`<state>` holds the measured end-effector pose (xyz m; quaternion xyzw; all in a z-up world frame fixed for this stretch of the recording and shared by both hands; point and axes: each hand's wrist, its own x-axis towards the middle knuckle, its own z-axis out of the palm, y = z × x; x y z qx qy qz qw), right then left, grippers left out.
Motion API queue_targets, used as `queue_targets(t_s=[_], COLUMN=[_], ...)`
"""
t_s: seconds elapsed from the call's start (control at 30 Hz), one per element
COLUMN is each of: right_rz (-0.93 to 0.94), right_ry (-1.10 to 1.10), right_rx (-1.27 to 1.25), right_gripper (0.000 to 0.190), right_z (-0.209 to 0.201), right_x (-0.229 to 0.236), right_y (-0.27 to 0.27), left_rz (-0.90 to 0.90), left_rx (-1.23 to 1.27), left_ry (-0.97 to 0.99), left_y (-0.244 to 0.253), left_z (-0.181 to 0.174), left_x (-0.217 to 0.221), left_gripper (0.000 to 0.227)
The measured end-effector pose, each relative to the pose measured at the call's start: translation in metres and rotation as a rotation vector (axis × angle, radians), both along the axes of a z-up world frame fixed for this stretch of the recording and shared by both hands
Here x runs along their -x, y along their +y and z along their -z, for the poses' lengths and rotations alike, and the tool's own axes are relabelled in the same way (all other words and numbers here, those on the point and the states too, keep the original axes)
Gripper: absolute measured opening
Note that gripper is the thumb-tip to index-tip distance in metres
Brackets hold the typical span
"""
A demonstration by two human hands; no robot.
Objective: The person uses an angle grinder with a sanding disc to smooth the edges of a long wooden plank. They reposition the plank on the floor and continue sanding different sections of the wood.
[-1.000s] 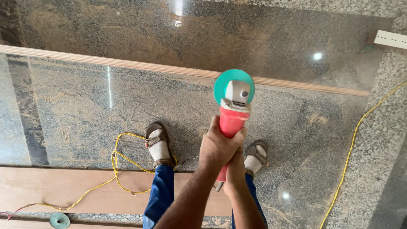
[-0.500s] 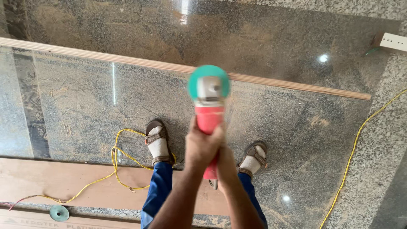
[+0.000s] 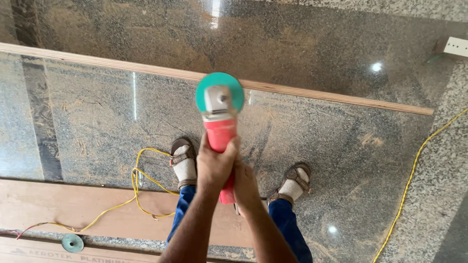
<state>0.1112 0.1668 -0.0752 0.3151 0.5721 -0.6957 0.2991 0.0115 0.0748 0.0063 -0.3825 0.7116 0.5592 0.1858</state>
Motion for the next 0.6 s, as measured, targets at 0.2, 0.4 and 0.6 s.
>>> queue_targets(t_s=[0.2,0.4,0.6], right_rz=[0.447,0.474,0.016], right_ry=[-0.219,-0.198,-0.132], right_rx=[0.035,0.068,0.026], right_gripper=[0.061,0.065,0.061], right_z=[-0.039,-0.051,-0.032], right_x=[0.006,0.017,0.032], right_y=[0.038,0.040,0.025], left_rz=[0.378,0.439,0.003], left_rx=[-0.059,0.013,0.042], left_ry=[-0.095,-0.121,0.057], left_y=[0.060,0.069,0.022], left_z=[-0.009,-0.009,0.007], left_x=[0.006,0.008,-0.004], left_gripper=[0.059,0.061,0.052])
